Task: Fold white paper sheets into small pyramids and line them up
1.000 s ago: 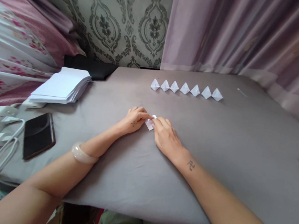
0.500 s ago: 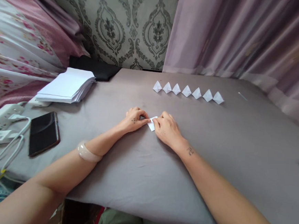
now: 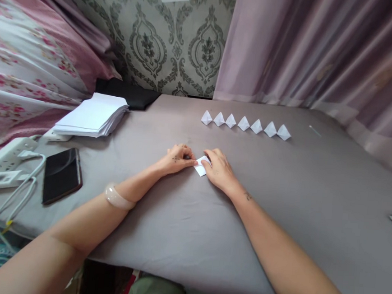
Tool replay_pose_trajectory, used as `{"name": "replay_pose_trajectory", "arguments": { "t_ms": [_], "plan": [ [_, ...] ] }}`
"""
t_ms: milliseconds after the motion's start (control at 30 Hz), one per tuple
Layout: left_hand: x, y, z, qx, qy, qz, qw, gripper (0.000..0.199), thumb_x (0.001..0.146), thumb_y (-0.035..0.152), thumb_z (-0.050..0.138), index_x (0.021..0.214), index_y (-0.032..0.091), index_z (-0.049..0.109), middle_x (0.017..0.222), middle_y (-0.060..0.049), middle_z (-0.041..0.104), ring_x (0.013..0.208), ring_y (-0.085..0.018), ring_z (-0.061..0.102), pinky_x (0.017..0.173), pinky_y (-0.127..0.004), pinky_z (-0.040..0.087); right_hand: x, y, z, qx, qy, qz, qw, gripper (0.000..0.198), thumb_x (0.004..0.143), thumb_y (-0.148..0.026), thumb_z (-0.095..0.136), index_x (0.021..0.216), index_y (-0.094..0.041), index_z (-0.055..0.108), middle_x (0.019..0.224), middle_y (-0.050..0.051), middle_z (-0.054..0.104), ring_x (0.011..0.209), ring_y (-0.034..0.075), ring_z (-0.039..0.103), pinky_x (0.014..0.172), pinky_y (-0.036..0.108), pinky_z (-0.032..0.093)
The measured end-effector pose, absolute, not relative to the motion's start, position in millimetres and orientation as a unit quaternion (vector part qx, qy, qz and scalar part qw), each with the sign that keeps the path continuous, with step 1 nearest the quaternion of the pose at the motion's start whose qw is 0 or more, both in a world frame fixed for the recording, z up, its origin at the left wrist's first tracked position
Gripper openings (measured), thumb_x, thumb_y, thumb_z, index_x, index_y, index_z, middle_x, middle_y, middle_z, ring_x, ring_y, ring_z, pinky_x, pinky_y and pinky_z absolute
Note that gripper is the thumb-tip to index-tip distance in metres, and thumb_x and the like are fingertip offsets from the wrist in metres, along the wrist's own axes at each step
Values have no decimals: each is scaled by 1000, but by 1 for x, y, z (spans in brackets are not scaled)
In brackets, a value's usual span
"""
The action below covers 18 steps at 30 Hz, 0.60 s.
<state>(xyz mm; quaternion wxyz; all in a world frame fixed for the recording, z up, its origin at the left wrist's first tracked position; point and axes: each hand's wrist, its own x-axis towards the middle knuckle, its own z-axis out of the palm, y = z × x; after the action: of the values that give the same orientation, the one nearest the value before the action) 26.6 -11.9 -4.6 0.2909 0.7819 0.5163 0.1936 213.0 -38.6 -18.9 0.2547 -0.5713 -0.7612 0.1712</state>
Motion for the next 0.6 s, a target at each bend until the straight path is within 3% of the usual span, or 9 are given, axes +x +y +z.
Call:
{"name": "replay_pose_trajectory", "arguments": {
  "t_ms": [133, 300, 467, 600],
  "plan": [
    [26, -13, -4, 790, 501, 187, 299, 23, 78, 42, 65, 81, 21, 72, 99, -6, 64, 103, -26, 51, 96, -47, 33, 215, -41, -11, -557, -776, 198, 219, 33, 87, -27, 48, 116, -18, 62, 109, 10, 59, 94, 19, 57, 89, 34, 43],
    [28, -14, -4, 803, 475, 195, 303, 22, 79, 40, 62, 85, 21, 72, 98, -6, 64, 98, -23, 53, 95, -44, 35, 224, -45, 3, -587, -729, 278, 216, 28, 80, -26, 56, 105, -18, 66, 96, 6, 58, 71, 13, 55, 72, 29, 46],
    [29, -15, -6, 753, 473, 253, 381, 37, 72, 43, 70, 100, 19, 68, 96, -5, 65, 88, -18, 56, 83, -33, 43, 233, -51, 13, -580, -649, 413, 269, 23, 77, -32, 59, 94, -17, 63, 69, 0, 60, 58, 12, 51, 55, 24, 41],
    [31, -15, -9, 717, 421, 310, 460, 50, 69, 43, 74, 109, 15, 61, 101, -8, 65, 83, -15, 56, 76, -29, 46, 233, -51, 15, -548, -603, 465, 347, 25, 75, -35, 64, 90, -17, 61, 76, 1, 64, 59, 10, 53, 54, 23, 41]
  ]
}}
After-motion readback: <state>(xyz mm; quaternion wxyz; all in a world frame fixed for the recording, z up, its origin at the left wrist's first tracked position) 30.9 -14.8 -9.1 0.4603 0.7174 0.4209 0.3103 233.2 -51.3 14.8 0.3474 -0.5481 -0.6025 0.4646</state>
